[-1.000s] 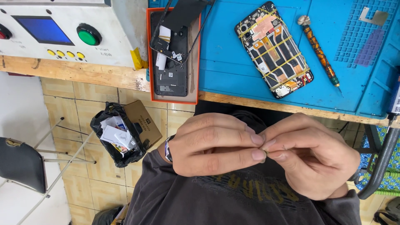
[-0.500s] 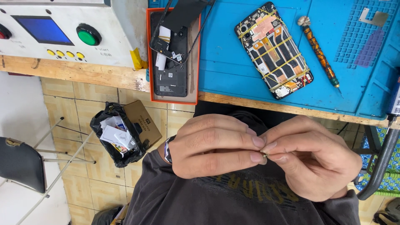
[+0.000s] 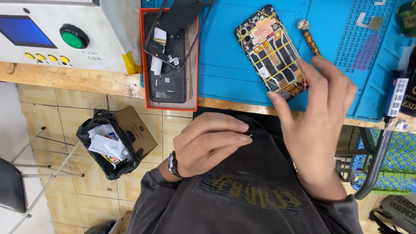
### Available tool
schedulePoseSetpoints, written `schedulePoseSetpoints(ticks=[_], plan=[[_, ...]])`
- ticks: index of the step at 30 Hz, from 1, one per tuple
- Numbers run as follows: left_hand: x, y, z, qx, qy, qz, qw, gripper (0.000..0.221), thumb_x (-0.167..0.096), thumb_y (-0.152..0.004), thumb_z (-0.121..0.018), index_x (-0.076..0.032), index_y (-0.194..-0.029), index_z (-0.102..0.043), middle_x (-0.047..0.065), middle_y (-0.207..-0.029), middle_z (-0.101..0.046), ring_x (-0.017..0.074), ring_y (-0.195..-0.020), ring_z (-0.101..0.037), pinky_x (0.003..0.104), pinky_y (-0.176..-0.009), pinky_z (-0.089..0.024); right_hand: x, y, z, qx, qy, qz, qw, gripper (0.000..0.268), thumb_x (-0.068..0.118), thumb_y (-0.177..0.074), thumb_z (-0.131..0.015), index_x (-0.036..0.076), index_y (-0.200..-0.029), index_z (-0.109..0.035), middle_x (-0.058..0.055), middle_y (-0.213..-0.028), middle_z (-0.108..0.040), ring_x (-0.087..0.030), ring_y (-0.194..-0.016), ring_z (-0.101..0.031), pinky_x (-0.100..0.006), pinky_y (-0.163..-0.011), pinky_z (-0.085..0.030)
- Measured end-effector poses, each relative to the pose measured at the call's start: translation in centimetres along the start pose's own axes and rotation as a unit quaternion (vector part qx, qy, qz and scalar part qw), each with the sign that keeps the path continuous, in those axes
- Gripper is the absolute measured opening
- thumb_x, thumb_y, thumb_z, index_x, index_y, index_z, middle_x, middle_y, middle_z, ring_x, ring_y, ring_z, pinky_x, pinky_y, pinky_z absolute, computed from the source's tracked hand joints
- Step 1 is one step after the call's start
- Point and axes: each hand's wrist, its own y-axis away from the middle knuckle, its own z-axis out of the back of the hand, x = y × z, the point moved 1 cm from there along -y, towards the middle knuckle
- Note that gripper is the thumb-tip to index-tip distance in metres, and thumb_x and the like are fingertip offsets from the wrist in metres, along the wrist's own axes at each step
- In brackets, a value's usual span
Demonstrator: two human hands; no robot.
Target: Repairing a smartphone by applying adhesive to a camera module and curing it with a UV light
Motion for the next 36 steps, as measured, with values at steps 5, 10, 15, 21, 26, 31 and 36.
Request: schedulePoseSetpoints(ticks=[5, 10, 15, 21, 26, 31, 36], plan=[[0.3, 0.6, -1.0, -0.066, 0.007, 0.133, 0.989, 0.013, -0.003, -0.091, -0.062, -0.005, -0.103, -0.056, 0.014, -0.111, -0.058, 0.0284, -0.105, -0.063, 0.039, -0.098, -0.058, 0.0, -0.7, -1.6, 0.006, 0.024, -0.01, 1.0, 0.056, 0.012, -0.092, -0.08, -0.002, -0.132, -0.045, -0.023, -0.129, -0.042, -0.042, -0.114, -0.042, -0.052, -0.094, -0.037], [0.4, 0.5, -1.5, -0.095, 0.101, 0.253, 0.958, 0.006, -0.009, -0.094, -0.059, -0.01, -0.1, -0.058, 0.013, -0.137, -0.044, 0.0285, -0.125, -0.055, 0.039, -0.109, -0.053, 0.1, -1.0, -1.1, -0.024, -0.019, -0.014, 0.999, 0.044, 0.009, -0.089, -0.079, -0.001, -0.124, -0.054, -0.018, -0.121, -0.053, -0.036, -0.108, -0.047, -0.045, -0.087, -0.043], [0.5, 0.0, -1.6, -0.053, 0.234, 0.252, 0.937, 0.009, -0.005, -0.09, -0.062, -0.009, -0.096, -0.056, 0.019, -0.149, -0.031, 0.0318, -0.134, -0.047, 0.039, -0.113, -0.047, -0.3, -0.4, 0.0, 0.012, -0.326, -0.131, 0.936, 0.036, 0.003, -0.084, -0.069, -0.001, -0.114, -0.049, -0.017, -0.118, -0.058, -0.022, -0.107, -0.059, -0.03, -0.088, -0.049], [-0.7, 0.1, -1.9, -0.016, 0.295, 0.155, 0.943, 0.011, -0.006, -0.092, -0.063, -0.009, -0.101, -0.057, 0.025, -0.148, -0.029, 0.0369, -0.141, -0.037, 0.05, -0.122, -0.044, -0.2, 1.2, 1.2, 0.029, -0.432, -0.15, 0.889, 0.044, 0.01, -0.079, -0.063, -0.005, -0.116, -0.044, -0.021, -0.115, -0.057, -0.029, -0.114, -0.058, -0.032, -0.097, -0.05], [-1.0, 0.7, -2.1, -0.024, 0.276, 0.159, 0.948, 0.01, -0.008, -0.092, -0.063, -0.009, -0.101, -0.058, 0.022, -0.148, -0.031, 0.0351, -0.138, -0.043, 0.047, -0.118, -0.047, -1.0, 1.7, 0.5, 0.02, -0.453, -0.055, 0.89, 0.067, 0.006, -0.075, -0.067, -0.002, -0.134, -0.036, -0.022, -0.142, -0.04, -0.031, -0.122, -0.05, -0.04, -0.104, -0.048], [0.1, 1.7, -3.3, -0.068, 0.269, 0.214, 0.937, 0.009, -0.012, -0.095, -0.06, -0.016, -0.103, -0.058, 0.01, -0.144, -0.033, 0.026, -0.124, -0.052, 0.039, -0.103, -0.057, 1.1, 1.6, 1.4, -0.021, -0.176, 0.005, 0.984, 0.08, 0.017, -0.083, -0.078, 0.003, -0.145, -0.03, -0.018, -0.12, -0.028, -0.031, -0.119, -0.038, -0.042, -0.105, -0.044], [0.7, 0.3, -3.3, -0.102, 0.261, 0.205, 0.938, 0.006, -0.015, -0.093, -0.061, -0.012, -0.096, -0.057, 0.0, -0.084, -0.053, 0.0124, -0.082, -0.044, 0.023, -0.066, -0.044, 0.8, 3.8, 1.7, -0.033, -0.045, 0.07, 0.996, 0.07, 0.012, -0.094, -0.077, 0.001, -0.146, -0.031, -0.019, -0.115, -0.035, -0.033, -0.102, -0.047, -0.04, -0.086, -0.044]])
